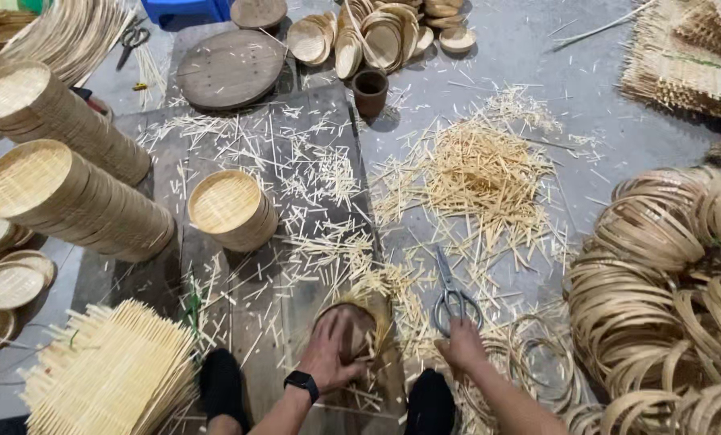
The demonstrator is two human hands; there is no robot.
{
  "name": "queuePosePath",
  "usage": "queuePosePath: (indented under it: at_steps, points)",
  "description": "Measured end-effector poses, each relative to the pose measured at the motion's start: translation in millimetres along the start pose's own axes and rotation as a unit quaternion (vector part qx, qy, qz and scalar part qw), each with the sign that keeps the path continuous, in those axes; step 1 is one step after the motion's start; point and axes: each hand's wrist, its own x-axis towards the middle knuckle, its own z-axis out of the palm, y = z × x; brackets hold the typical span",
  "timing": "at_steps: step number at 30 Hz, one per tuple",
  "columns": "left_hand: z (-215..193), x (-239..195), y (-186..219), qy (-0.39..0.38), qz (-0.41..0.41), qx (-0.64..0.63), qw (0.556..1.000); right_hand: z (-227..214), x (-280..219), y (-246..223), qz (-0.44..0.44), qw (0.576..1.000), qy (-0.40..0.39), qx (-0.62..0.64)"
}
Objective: The person sits on the floor and uses shears to trim the edges of woven bamboo mats placed on a wooden block. They then fit a bamboo ring around the trimmed mat to form a tray and stack the finished items.
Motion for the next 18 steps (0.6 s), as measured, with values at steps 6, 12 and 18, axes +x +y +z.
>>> queuePosePath:
  at_steps: [6, 12, 18]
  points:
    - [13.2, 21.9, 4.6, -0.012, -0.087, -0.024, 0.996, -15.3, 7.4, -25.5, 0.157, 0.973, -0.016, 0.168]
    - [22.0, 23.4, -9.2, 0.177, -0.039, -0.024, 0.983, -23.2, 26.7, -18.1, 0.179, 0.974, 0.048, 0.131]
    - [37.1, 47.6, -21.5, 0.062, -0.129, 0.014, 0.990, 4.1, 41.2, 22.7, 0.208, 0.949, 0.049, 0.232]
